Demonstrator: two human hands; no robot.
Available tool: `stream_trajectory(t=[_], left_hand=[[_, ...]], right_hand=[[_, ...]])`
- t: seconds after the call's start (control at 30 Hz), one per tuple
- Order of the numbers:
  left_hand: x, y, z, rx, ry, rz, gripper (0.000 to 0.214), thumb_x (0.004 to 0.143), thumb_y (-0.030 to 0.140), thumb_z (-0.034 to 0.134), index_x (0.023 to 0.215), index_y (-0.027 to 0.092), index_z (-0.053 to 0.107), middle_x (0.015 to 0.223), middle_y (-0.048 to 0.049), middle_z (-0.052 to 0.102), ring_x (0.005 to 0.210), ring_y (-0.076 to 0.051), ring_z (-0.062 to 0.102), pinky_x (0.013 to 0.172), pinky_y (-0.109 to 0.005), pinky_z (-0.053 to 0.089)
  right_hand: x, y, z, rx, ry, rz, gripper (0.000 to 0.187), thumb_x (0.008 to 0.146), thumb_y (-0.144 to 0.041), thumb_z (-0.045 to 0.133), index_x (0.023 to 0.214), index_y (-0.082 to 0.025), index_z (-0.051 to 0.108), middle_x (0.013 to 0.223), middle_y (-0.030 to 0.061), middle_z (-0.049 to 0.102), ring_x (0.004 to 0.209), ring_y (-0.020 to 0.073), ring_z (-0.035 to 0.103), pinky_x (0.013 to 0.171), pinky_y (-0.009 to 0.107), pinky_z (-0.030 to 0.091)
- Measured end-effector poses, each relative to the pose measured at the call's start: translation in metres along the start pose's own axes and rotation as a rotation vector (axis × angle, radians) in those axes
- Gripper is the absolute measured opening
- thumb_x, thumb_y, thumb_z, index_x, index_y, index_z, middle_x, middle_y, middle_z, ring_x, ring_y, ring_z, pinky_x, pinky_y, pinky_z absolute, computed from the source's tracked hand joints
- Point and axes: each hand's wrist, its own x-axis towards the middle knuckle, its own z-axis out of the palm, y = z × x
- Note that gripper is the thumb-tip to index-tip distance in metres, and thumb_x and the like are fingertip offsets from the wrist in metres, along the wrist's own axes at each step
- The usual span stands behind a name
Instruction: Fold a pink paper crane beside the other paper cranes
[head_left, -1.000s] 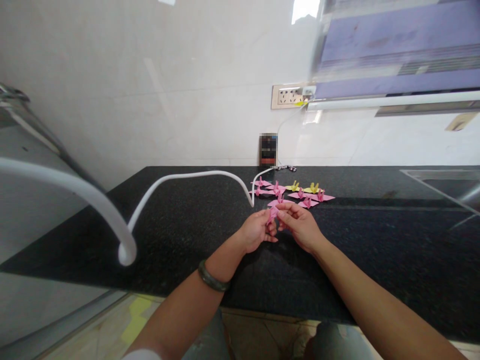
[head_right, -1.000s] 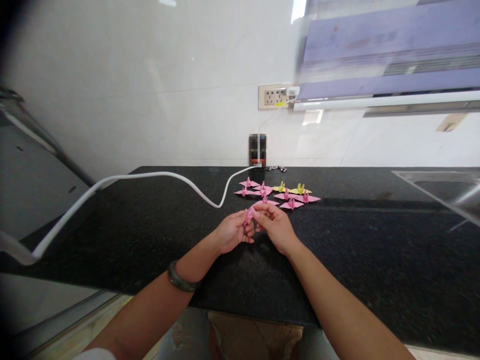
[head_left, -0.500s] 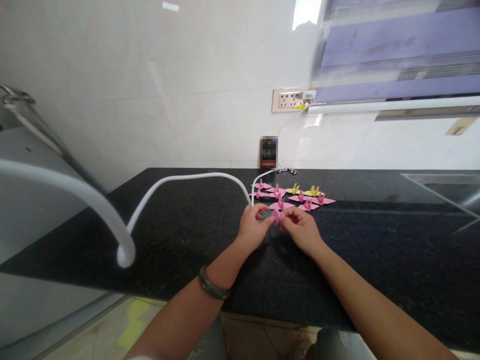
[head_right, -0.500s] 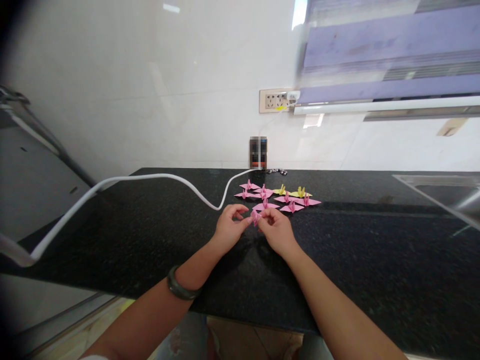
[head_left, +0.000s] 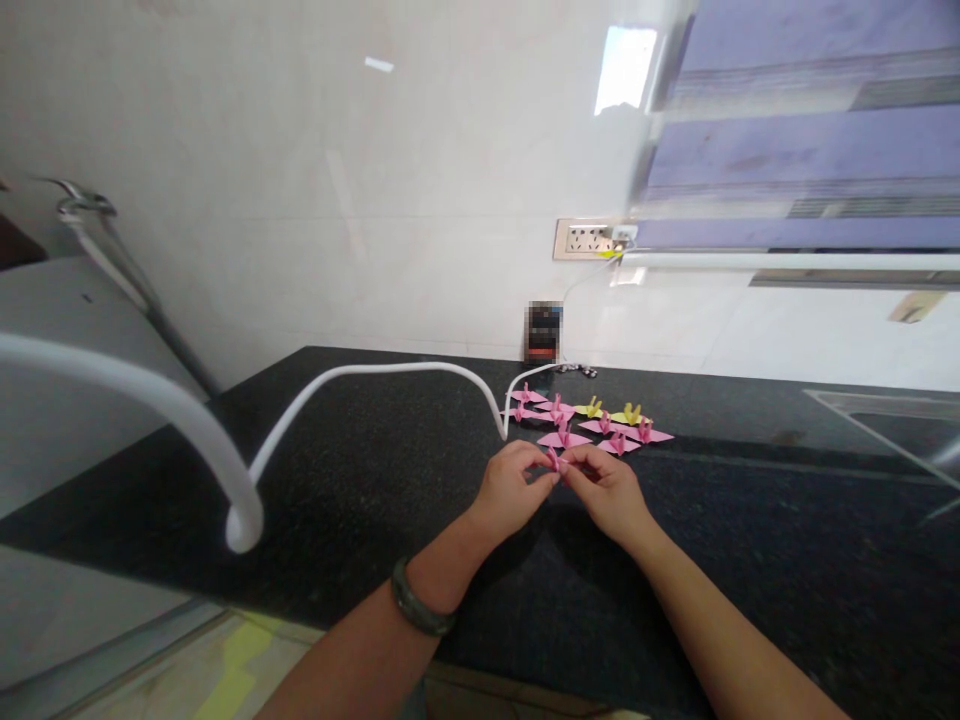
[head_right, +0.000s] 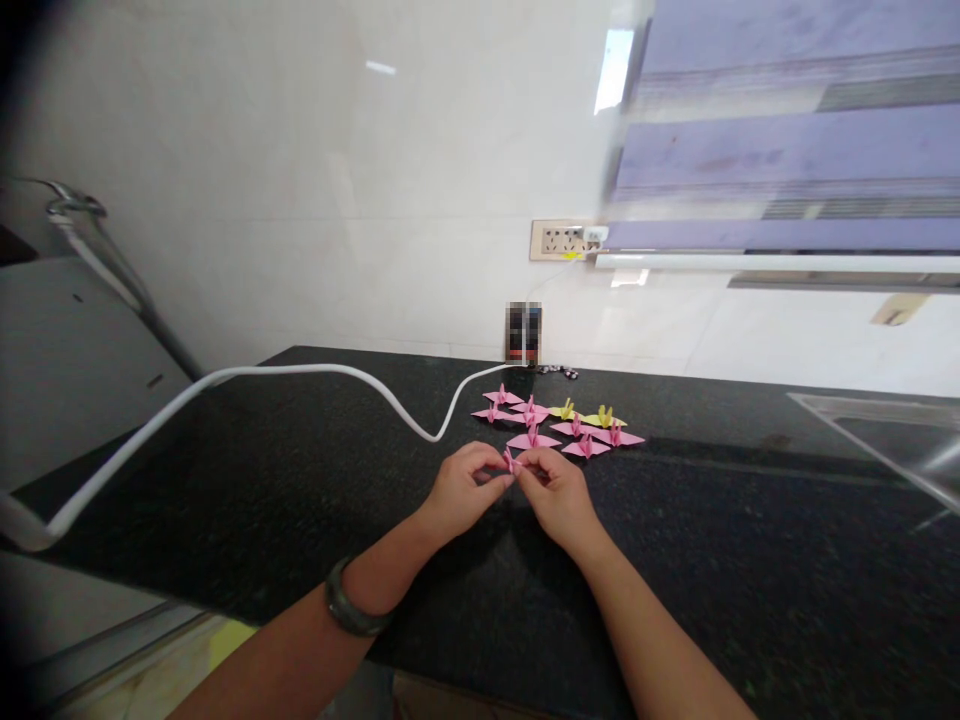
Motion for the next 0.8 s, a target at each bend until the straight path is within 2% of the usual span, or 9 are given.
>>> stream_trajectory(t=[0.2, 0.37, 0.5, 0.6, 0.67, 0.73, 0.8], left_hand=[[0.001, 0.001, -0.003, 0.128, -0.027, 0.029, 0.014, 0.066, 0.023, 0.056, 0.079, 0.018, 0.058, 0.083, -0.0033, 0.057, 0.083, -0.015, 0.050, 0.069, -0.026, 0.043], [0.001, 0.003, -0.005, 0.117, -0.048, 0.043, 0.014, 0.071, 0.025, 0.049, 0.080, 0.019, 0.059, 0.084, -0.0039, 0.059, 0.081, -0.015, 0.051, 0.071, -0.027, 0.042], [0.001, 0.003, -0.004, 0.103, -0.029, 0.035, 0.014, 0.071, 0.022, 0.049, 0.079, 0.019, 0.059, 0.083, -0.0043, 0.059, 0.080, -0.015, 0.052, 0.073, -0.028, 0.042], [0.002, 0.000, -0.003, 0.120, 0.020, 0.062, 0.010, 0.066, 0.020, 0.054, 0.074, 0.019, 0.060, 0.094, -0.0056, 0.058, 0.091, -0.017, 0.050, 0.082, -0.032, 0.039], [0.003, -0.003, -0.003, 0.118, 0.038, 0.076, 0.008, 0.065, 0.019, 0.055, 0.071, 0.018, 0.060, 0.101, -0.0062, 0.056, 0.097, -0.017, 0.048, 0.087, -0.033, 0.036], [0.003, -0.006, -0.003, 0.094, 0.029, 0.074, 0.008, 0.066, 0.018, 0.053, 0.070, 0.018, 0.060, 0.103, -0.0063, 0.057, 0.098, -0.016, 0.049, 0.088, -0.033, 0.036], [0.003, -0.008, -0.003, 0.068, 0.020, 0.058, 0.010, 0.068, 0.017, 0.052, 0.071, 0.018, 0.060, 0.102, -0.0061, 0.057, 0.097, -0.015, 0.050, 0.087, -0.031, 0.037]], right_hand=[[0.001, 0.004, -0.003, -0.022, -0.064, -0.037, 0.015, 0.074, -0.029, 0.049, 0.072, -0.017, 0.056, 0.068, 0.0020, 0.054, 0.064, 0.0130, 0.049, 0.060, 0.024, 0.039], [0.000, 0.005, -0.006, -0.022, -0.093, -0.057, 0.015, 0.076, -0.030, 0.046, 0.074, -0.018, 0.055, 0.065, 0.0005, 0.051, 0.061, 0.0125, 0.047, 0.058, 0.024, 0.038], [0.001, 0.003, -0.006, -0.040, -0.121, -0.083, 0.014, 0.077, -0.029, 0.045, 0.074, -0.019, 0.054, 0.066, 0.0004, 0.051, 0.063, 0.0128, 0.047, 0.059, 0.025, 0.038], [0.001, 0.003, -0.003, -0.057, -0.140, -0.104, 0.014, 0.078, -0.028, 0.044, 0.074, -0.019, 0.053, 0.067, 0.0007, 0.051, 0.063, 0.0128, 0.047, 0.060, 0.025, 0.038], [0.000, 0.003, 0.000, -0.045, -0.145, -0.094, 0.014, 0.078, -0.027, 0.043, 0.085, -0.019, 0.052, 0.070, 0.0010, 0.051, 0.063, 0.0128, 0.047, 0.060, 0.025, 0.039], [0.000, 0.003, 0.003, -0.042, -0.132, -0.088, 0.025, 0.079, -0.025, 0.042, 0.103, -0.020, 0.046, 0.078, 0.0025, 0.053, 0.065, 0.0133, 0.049, 0.062, 0.027, 0.041], [0.000, 0.004, 0.005, -0.072, -0.121, -0.124, 0.034, 0.078, -0.023, 0.042, 0.112, -0.021, 0.041, 0.088, 0.0050, 0.053, 0.074, 0.0148, 0.050, 0.069, 0.029, 0.041]])
